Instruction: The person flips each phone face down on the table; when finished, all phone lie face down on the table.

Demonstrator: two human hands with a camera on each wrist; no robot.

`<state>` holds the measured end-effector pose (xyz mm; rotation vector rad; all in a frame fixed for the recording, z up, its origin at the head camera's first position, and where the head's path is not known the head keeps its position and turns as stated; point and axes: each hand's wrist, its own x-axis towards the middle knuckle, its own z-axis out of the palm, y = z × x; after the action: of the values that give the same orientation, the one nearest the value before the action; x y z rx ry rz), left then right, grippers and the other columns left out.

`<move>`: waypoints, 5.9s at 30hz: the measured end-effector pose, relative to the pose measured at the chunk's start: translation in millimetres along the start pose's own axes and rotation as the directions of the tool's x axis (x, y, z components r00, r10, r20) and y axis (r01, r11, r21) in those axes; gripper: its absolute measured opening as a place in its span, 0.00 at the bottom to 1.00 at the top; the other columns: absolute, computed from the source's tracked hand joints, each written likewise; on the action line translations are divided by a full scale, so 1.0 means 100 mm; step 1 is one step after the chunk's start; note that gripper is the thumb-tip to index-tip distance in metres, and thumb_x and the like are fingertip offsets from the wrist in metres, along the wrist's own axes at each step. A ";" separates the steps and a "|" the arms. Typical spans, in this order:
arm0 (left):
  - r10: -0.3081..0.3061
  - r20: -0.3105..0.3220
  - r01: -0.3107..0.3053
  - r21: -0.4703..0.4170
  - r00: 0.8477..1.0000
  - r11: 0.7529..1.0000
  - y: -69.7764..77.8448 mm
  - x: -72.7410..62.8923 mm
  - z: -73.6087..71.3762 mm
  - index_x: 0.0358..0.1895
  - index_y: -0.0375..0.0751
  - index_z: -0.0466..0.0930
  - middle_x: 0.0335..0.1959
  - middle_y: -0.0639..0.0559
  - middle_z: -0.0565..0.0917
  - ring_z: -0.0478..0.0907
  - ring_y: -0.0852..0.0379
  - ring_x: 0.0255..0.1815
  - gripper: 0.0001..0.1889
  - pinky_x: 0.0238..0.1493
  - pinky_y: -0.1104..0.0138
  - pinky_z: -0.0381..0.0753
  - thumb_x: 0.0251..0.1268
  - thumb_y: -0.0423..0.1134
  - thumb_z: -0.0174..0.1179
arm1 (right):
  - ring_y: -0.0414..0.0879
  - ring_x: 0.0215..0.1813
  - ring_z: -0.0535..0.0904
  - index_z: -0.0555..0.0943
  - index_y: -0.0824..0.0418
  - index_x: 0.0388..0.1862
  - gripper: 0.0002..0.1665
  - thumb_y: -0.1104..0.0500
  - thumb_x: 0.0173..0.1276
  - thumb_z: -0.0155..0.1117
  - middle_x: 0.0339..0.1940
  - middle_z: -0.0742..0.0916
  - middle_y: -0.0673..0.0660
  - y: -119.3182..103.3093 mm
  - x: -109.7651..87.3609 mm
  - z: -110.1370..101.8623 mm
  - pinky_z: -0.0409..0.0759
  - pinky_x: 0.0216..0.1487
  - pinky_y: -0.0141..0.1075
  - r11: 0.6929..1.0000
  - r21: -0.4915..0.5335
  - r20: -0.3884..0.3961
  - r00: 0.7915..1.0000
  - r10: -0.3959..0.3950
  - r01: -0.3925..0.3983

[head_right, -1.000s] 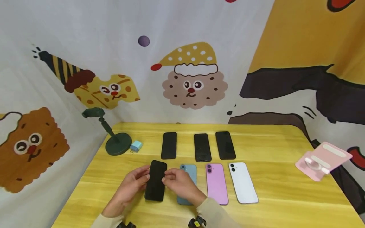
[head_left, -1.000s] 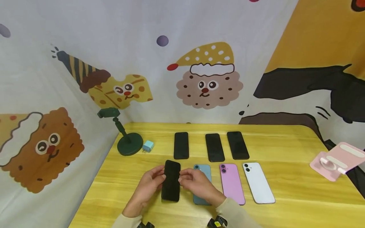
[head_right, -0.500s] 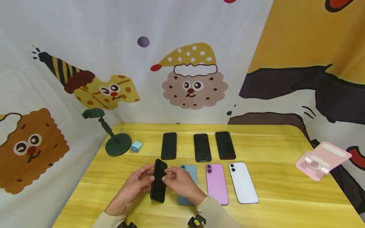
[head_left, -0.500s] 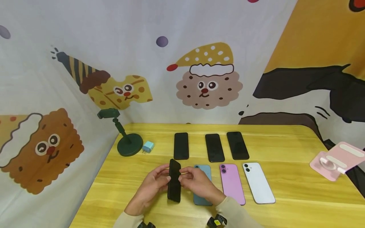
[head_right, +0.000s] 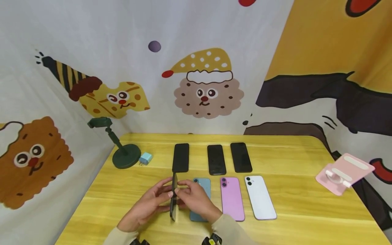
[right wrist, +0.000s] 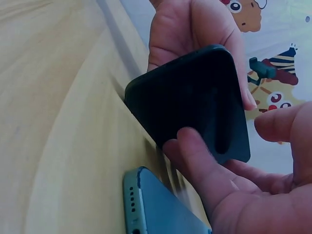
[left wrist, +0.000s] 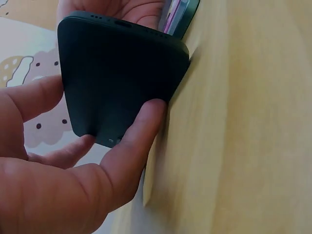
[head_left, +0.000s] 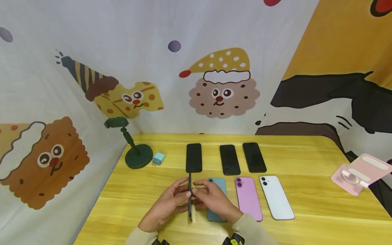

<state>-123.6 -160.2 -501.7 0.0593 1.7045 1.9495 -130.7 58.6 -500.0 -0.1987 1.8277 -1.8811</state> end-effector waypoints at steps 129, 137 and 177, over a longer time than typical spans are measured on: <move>0.177 -0.319 -0.095 0.255 0.931 0.962 0.44 0.60 -0.05 0.72 0.35 0.75 0.68 0.34 0.79 0.77 0.39 0.65 0.24 0.63 0.48 0.83 0.82 0.45 0.58 | 0.45 0.46 0.90 0.85 0.60 0.63 0.22 0.51 0.77 0.67 0.44 0.92 0.50 -0.29 0.52 -0.43 0.89 0.47 0.44 0.775 -0.623 -0.244 0.915 -0.321 0.105; 0.188 -0.391 -0.086 0.264 0.901 0.961 0.41 0.90 -0.17 0.73 0.35 0.75 0.66 0.39 0.80 0.77 0.41 0.68 0.25 0.64 0.48 0.82 0.82 0.45 0.58 | 0.53 0.55 0.88 0.83 0.64 0.65 0.24 0.52 0.78 0.66 0.53 0.90 0.57 -0.26 0.76 -0.49 0.88 0.57 0.51 0.790 -0.607 -0.261 0.918 -0.299 0.085; 0.114 -0.323 -0.124 -0.011 0.939 0.992 0.44 1.10 -0.15 0.78 0.37 0.69 0.53 0.41 0.82 0.74 0.58 0.30 0.25 0.29 0.68 0.72 0.82 0.32 0.53 | 0.53 0.50 0.90 0.78 0.65 0.70 0.26 0.55 0.80 0.63 0.62 0.87 0.64 -0.19 0.81 -0.48 0.90 0.51 0.45 0.945 -0.328 -0.260 0.960 -0.107 0.017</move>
<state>-239.1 -129.3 -498.8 -0.1821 1.9136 2.1692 -226.4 64.6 -505.1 -0.1119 2.3437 -1.7060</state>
